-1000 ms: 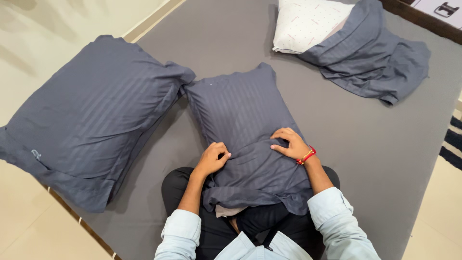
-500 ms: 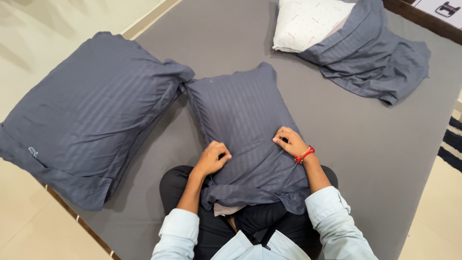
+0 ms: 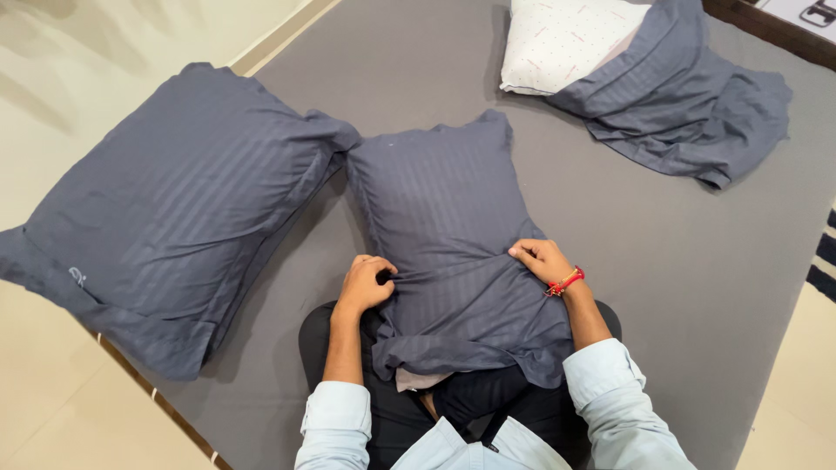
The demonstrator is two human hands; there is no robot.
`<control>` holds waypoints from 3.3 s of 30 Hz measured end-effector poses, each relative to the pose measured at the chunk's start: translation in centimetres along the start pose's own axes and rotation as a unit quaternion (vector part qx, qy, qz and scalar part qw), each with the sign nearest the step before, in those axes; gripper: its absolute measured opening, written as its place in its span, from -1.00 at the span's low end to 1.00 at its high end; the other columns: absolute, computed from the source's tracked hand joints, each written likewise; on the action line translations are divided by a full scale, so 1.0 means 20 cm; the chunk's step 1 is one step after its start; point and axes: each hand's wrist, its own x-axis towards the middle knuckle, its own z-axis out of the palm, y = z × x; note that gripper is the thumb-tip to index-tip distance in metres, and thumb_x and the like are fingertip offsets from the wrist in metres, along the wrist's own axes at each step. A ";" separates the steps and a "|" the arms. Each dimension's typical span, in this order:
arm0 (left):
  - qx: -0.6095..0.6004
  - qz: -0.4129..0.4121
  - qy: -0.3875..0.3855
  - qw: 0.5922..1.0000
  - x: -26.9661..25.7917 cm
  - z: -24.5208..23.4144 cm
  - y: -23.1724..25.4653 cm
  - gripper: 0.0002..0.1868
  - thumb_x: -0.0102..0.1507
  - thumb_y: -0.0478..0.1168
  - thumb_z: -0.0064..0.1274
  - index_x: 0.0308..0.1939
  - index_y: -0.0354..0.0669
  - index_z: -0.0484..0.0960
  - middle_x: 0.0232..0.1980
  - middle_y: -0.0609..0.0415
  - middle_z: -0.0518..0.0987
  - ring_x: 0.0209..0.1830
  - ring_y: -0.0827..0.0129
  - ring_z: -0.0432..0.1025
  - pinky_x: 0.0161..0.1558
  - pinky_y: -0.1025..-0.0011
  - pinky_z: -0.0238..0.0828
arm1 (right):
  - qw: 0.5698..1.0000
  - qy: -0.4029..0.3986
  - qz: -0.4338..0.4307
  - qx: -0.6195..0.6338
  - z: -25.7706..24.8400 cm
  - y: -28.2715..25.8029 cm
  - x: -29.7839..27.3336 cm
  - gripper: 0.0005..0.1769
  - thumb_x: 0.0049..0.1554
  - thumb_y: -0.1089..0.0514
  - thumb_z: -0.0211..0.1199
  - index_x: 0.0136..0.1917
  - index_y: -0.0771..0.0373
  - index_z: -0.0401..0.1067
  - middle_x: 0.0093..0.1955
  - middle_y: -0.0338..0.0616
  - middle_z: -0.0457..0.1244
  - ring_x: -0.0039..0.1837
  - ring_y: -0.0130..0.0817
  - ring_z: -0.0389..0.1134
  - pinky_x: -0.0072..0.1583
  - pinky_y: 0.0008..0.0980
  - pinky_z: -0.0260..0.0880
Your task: The person puts a pillowcase onto a pillow by hand while sitting on a bed, pulling the fabric over the pillow and smoothing it.
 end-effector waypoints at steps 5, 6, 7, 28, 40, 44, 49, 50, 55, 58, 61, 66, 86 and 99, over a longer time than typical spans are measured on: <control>0.038 -0.026 -0.028 0.999 0.03 0.03 -0.04 -0.84 0.09 -0.18 0.22 -0.26 -0.05 0.78 -0.13 0.13 0.71 0.11 0.18 0.46 0.07 0.25 0.44 | 1.000 -0.006 -0.010 -0.007 0.03 0.01 0.03 -0.67 0.21 -0.01 0.27 -0.13 0.34 0.51 -0.30 -0.27 0.25 -0.22 -0.51 0.16 -0.14 -0.39 0.22; 0.034 -0.031 -0.073 0.996 0.04 0.04 -0.04 -0.83 0.10 -0.16 0.22 -0.26 -0.04 0.79 -0.12 0.11 0.70 0.08 0.18 0.49 0.06 0.26 0.45 | 1.000 -0.007 -0.019 -0.002 0.03 0.01 0.03 -0.67 0.20 -0.01 0.28 -0.13 0.34 0.50 -0.27 -0.26 0.26 -0.20 -0.49 0.16 -0.12 -0.39 0.22; 0.033 -0.035 -0.117 0.992 0.05 0.03 -0.05 -0.83 0.11 -0.15 0.23 -0.26 -0.03 0.80 -0.11 0.10 0.70 0.05 0.18 0.52 0.06 0.26 0.46 | 0.998 0.008 -0.063 -0.023 0.04 0.02 0.03 -0.69 0.20 0.00 0.27 -0.13 0.33 0.50 -0.23 -0.25 0.27 -0.16 -0.46 0.17 -0.08 -0.38 0.22; -0.096 0.085 -0.138 0.982 0.06 0.11 -0.05 -0.83 0.12 -0.20 0.27 -0.30 -0.20 0.66 -0.19 0.11 0.56 -0.22 0.24 0.45 -0.18 0.31 0.41 | 0.973 0.080 -0.150 -0.158 0.01 -0.11 -0.04 -0.74 0.12 -0.02 0.34 -0.09 0.22 0.50 -0.07 -0.20 0.33 0.04 -0.22 0.32 0.08 -0.28 0.32; -0.174 0.106 -0.072 0.976 0.09 0.12 -0.08 -0.83 0.04 -0.26 0.25 -0.37 -0.25 0.61 -0.37 0.07 0.53 -0.31 0.26 0.46 -0.22 0.33 0.38 | 0.900 -0.010 -0.270 -0.343 0.35 -0.49 0.27 -0.69 0.08 -0.05 0.34 0.06 0.07 0.53 0.09 -0.29 0.28 0.20 -0.25 0.26 0.20 -0.16 0.19; -0.190 0.069 -0.074 0.976 0.09 0.10 -0.06 -0.83 0.08 -0.21 0.29 -0.37 -0.21 0.65 -0.37 0.08 0.55 -0.31 0.28 0.47 -0.22 0.35 0.40 | 0.908 0.005 -0.251 -0.337 0.43 -0.44 0.34 -0.89 0.17 0.03 0.26 -0.07 0.04 0.52 -0.02 -0.34 0.26 0.14 -0.30 0.25 0.19 -0.17 0.11; -0.121 0.102 0.117 0.980 0.09 0.05 0.03 -0.68 0.09 -0.13 0.34 -0.16 -0.17 0.66 -0.16 0.11 0.57 -0.11 0.23 0.45 -0.06 0.29 0.42 | 0.922 -0.016 -0.257 -0.289 0.44 -0.38 0.25 -0.90 0.18 0.15 0.16 -0.04 0.09 0.47 -0.04 -0.28 0.23 0.13 -0.26 0.23 0.18 -0.19 0.11; -0.096 0.101 0.151 0.979 0.08 0.05 0.04 -0.63 0.07 -0.12 0.35 -0.11 -0.17 0.67 -0.10 0.12 0.58 -0.06 0.20 0.44 -0.04 0.26 0.41 | 0.922 -0.016 -0.261 -0.287 0.45 -0.38 0.23 -0.90 0.19 0.16 0.15 -0.04 0.09 0.47 -0.05 -0.27 0.23 0.12 -0.25 0.23 0.19 -0.19 0.11; -0.018 0.122 0.157 0.980 0.13 0.14 0.03 -0.83 0.16 -0.15 0.28 -0.20 -0.04 0.73 -0.09 0.21 0.57 0.02 0.24 0.43 0.00 0.23 0.39 | 0.927 0.020 -0.272 -0.257 0.48 -0.39 0.25 -0.92 0.24 0.14 0.13 -0.06 0.12 0.43 -0.07 -0.23 0.23 0.08 -0.20 0.24 0.18 -0.17 0.12; 0.012 0.111 0.148 0.983 0.15 0.16 0.02 -0.93 0.20 -0.18 0.25 -0.26 -0.02 0.73 -0.11 0.25 0.56 0.02 0.27 0.44 0.00 0.21 0.37 | 0.930 -0.017 -0.272 -0.247 0.49 -0.41 0.25 -0.91 0.24 0.16 0.10 -0.06 0.15 0.40 -0.09 -0.20 0.22 0.06 -0.19 0.24 0.17 -0.18 0.13; 0.012 0.111 0.138 0.984 0.14 0.17 0.02 -0.93 0.23 -0.19 0.23 -0.23 -0.04 0.70 -0.06 0.23 0.56 0.05 0.26 0.44 0.03 0.21 0.37 | 0.930 -0.027 -0.270 -0.246 0.49 -0.40 0.25 -0.91 0.23 0.18 0.07 -0.05 0.16 0.40 -0.10 -0.20 0.22 0.06 -0.19 0.24 0.16 -0.19 0.12; -0.012 0.132 0.163 0.978 0.13 0.10 0.10 -0.63 0.14 -0.16 0.27 0.00 -0.10 0.63 0.04 0.09 0.51 0.08 0.13 0.40 -0.01 0.16 0.33 | 0.937 -0.059 -0.274 -0.206 0.47 -0.40 0.23 -0.90 0.24 0.19 0.03 -0.05 0.18 0.37 -0.12 -0.20 0.20 0.04 -0.22 0.22 0.14 -0.23 0.10; -0.037 0.198 0.197 0.959 0.15 0.10 0.19 -0.73 0.13 -0.21 0.26 -0.09 -0.13 0.72 0.02 0.14 0.56 0.10 0.19 0.40 0.07 0.19 0.31 | 0.953 -0.014 -0.277 -0.123 0.51 -0.30 0.28 -0.83 0.33 0.16 0.02 -0.06 0.22 0.37 -0.14 -0.20 0.19 0.00 -0.24 0.22 0.19 -0.24 0.12; -0.058 0.166 0.263 0.948 0.20 0.16 0.15 -0.95 0.26 -0.33 0.10 -0.24 -0.18 0.66 -0.17 0.10 0.62 -0.05 0.17 0.51 0.27 0.04 0.30 | 0.942 0.125 -0.277 -0.139 0.57 -0.41 0.23 -0.90 0.25 0.16 0.19 -0.01 0.22 0.42 0.08 -0.18 0.29 0.19 -0.18 0.25 0.23 -0.21 0.14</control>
